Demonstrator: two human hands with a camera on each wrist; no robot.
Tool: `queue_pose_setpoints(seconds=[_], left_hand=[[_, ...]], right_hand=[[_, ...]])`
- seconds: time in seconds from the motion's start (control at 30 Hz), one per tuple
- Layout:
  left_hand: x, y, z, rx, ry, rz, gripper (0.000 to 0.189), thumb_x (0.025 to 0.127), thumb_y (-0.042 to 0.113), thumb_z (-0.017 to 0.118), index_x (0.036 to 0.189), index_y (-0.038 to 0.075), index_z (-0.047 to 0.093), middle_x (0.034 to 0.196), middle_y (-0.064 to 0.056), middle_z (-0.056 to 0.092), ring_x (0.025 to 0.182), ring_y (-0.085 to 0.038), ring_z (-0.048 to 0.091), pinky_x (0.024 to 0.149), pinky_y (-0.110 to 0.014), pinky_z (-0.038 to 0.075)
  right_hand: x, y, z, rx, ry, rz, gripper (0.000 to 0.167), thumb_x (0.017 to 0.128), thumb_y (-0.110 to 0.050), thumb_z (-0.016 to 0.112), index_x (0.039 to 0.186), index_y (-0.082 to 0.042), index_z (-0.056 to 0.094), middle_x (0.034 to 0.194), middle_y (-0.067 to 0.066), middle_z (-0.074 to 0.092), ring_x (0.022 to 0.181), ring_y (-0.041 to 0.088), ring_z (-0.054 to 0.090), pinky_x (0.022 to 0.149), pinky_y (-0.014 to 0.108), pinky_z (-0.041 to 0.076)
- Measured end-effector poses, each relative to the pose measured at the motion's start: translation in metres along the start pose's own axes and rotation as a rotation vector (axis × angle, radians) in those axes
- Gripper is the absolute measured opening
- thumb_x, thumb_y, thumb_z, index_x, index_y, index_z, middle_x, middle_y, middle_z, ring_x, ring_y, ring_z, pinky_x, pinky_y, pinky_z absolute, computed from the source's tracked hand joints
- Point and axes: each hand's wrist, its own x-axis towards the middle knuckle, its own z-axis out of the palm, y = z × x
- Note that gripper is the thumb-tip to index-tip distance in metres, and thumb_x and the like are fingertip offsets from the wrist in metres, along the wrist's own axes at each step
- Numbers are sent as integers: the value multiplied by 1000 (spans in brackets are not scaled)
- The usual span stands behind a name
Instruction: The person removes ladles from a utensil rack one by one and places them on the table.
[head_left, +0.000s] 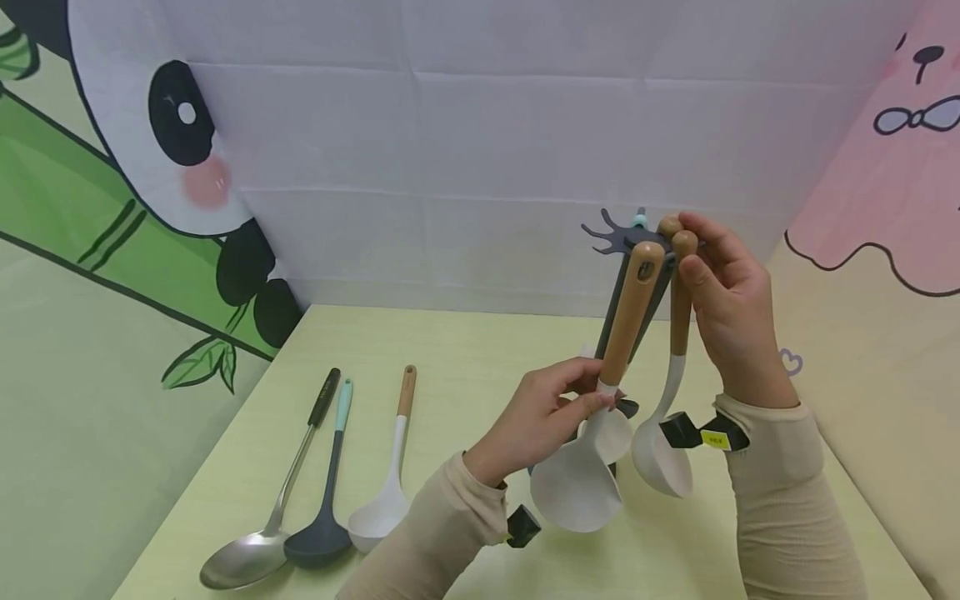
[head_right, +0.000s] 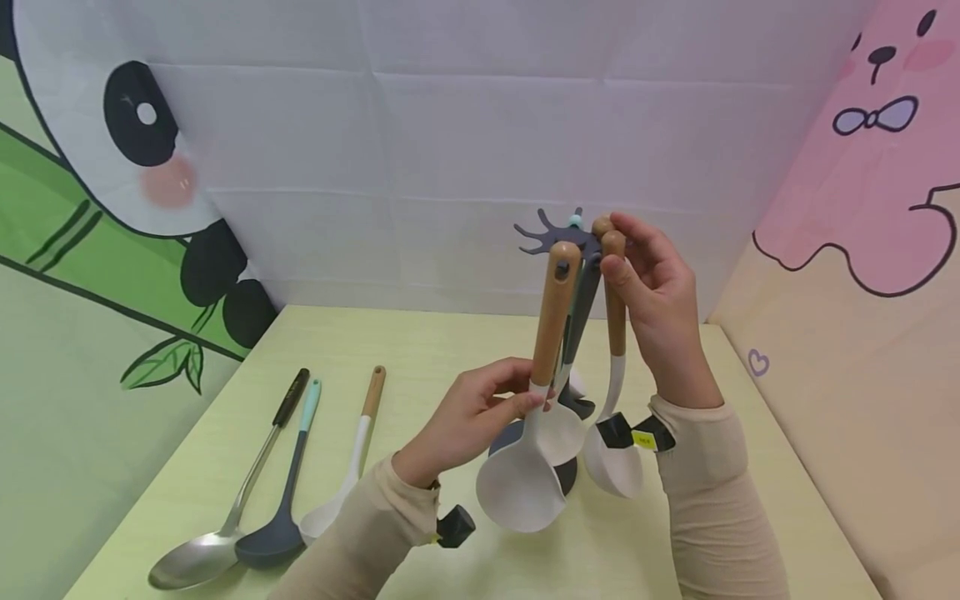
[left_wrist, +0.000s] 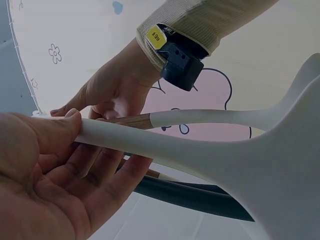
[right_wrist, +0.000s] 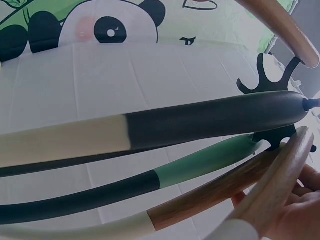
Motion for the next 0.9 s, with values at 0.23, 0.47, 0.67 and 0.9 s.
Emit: queue_pose_setpoints(seconds=[0.23, 0.47, 0.67, 0.9], left_hand=[[-3, -1, -2, 5, 14, -5, 24, 98, 5, 61, 121, 0, 64, 104, -11, 70, 93, -11, 66, 77, -23, 56], [-9, -1, -8, -4, 30, 8, 26, 97, 3, 62, 122, -1, 64, 100, -12, 70, 91, -13, 65, 74, -24, 57], [-16, -1, -17, -3, 48, 10, 26, 96, 3, 64, 122, -2, 64, 100, -14, 69, 91, -13, 65, 75, -25, 58], [-26, 0, -28, -28, 58, -10, 25, 96, 1, 63, 121, -4, 63, 102, -19, 69, 92, -18, 67, 77, -26, 58]], right_hand=[[1, 0, 0, 32, -4, -6, 42, 91, -12, 72, 130, 0, 61, 125, 11, 62, 120, 19, 54, 105, 23, 40], [-1, 0, 2, 29, 6, -9, 43, 90, -13, 72, 129, 1, 62, 124, 11, 62, 118, 18, 55, 105, 23, 41], [-6, -4, 8, 26, 22, -9, 43, 91, -13, 72, 130, 1, 62, 125, 11, 62, 117, 19, 55, 103, 23, 42], [-10, -8, 15, 17, 31, -18, 42, 90, -13, 73, 128, 1, 63, 123, 10, 64, 117, 18, 56, 103, 23, 42]])
